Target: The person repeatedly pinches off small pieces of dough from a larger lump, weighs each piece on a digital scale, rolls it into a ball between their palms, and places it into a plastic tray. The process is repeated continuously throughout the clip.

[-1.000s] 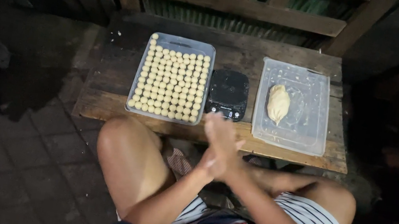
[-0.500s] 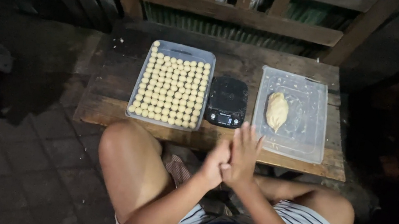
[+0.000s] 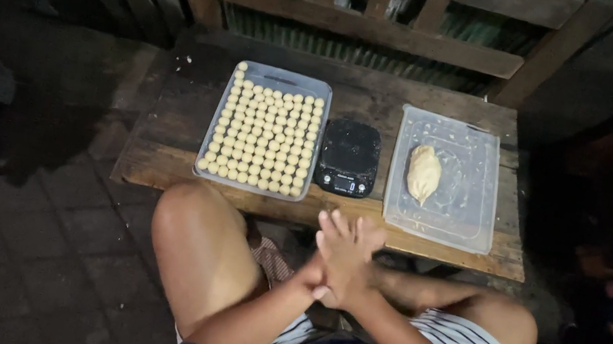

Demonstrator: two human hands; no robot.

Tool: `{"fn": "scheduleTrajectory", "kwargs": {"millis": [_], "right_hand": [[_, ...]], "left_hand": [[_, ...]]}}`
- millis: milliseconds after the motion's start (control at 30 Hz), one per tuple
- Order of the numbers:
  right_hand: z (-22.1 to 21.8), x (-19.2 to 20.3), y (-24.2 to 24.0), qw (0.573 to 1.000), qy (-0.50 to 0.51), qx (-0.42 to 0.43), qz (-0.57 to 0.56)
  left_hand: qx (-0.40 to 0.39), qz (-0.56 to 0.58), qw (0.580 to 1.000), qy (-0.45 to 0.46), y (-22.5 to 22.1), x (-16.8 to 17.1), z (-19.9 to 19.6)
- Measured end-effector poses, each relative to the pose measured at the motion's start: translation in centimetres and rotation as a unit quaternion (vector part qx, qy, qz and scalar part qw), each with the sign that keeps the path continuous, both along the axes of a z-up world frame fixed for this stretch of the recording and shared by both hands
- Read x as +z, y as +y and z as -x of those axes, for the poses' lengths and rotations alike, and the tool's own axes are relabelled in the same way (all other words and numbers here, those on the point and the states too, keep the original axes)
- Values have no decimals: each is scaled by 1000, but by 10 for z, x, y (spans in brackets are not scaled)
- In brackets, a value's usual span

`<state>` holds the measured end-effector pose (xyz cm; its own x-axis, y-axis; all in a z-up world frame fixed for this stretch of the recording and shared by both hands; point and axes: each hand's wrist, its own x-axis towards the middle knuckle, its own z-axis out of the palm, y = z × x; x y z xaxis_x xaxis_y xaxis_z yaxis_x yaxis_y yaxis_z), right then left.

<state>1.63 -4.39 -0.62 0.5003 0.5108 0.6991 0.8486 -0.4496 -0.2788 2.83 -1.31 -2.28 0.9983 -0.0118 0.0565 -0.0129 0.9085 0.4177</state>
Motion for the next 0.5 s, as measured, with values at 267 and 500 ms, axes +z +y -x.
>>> {"fn": "scheduleTrajectory", "kwargs": {"millis": [267,500], "right_hand": [[-29,-11,-27,989,-23,-144,18],[-43,-22,-57,991,-92,-89,36]], "left_hand": [[-208,-35,949,235,51,6,1],[-125,-359,772,509,16,24,9]]}}
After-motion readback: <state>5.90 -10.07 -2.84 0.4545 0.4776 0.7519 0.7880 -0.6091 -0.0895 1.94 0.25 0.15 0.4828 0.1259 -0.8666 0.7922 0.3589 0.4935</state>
